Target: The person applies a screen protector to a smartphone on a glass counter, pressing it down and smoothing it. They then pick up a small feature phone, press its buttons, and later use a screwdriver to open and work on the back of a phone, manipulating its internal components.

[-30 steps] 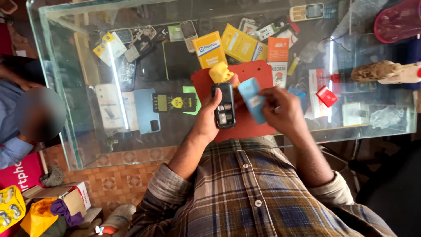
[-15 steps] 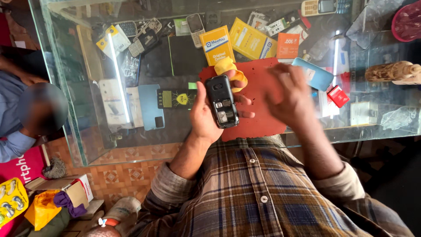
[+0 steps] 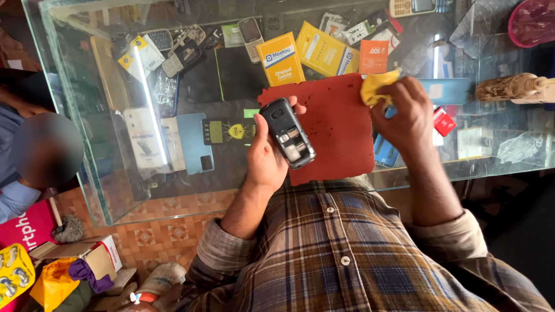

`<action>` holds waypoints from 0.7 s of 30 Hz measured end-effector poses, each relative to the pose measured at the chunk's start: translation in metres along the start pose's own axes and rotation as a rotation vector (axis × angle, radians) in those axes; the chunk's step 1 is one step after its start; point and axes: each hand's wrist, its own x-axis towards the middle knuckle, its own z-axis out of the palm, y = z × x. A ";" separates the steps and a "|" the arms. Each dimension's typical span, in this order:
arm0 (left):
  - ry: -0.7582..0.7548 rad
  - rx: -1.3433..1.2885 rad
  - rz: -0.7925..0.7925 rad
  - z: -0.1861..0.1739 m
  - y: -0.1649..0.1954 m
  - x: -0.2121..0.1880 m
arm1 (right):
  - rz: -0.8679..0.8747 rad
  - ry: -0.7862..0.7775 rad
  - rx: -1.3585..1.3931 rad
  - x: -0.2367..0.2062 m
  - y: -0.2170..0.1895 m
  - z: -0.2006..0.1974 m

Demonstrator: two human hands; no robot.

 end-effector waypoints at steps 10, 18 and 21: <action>-0.234 0.163 -0.054 0.028 0.015 0.002 | 0.009 0.001 -0.256 0.006 -0.032 -0.028; -0.321 0.297 -0.038 0.057 0.036 -0.005 | -0.016 -0.042 0.497 -0.005 -0.099 -0.061; -0.358 0.348 -0.009 0.060 0.038 -0.001 | -0.143 -0.030 0.424 -0.012 -0.107 -0.050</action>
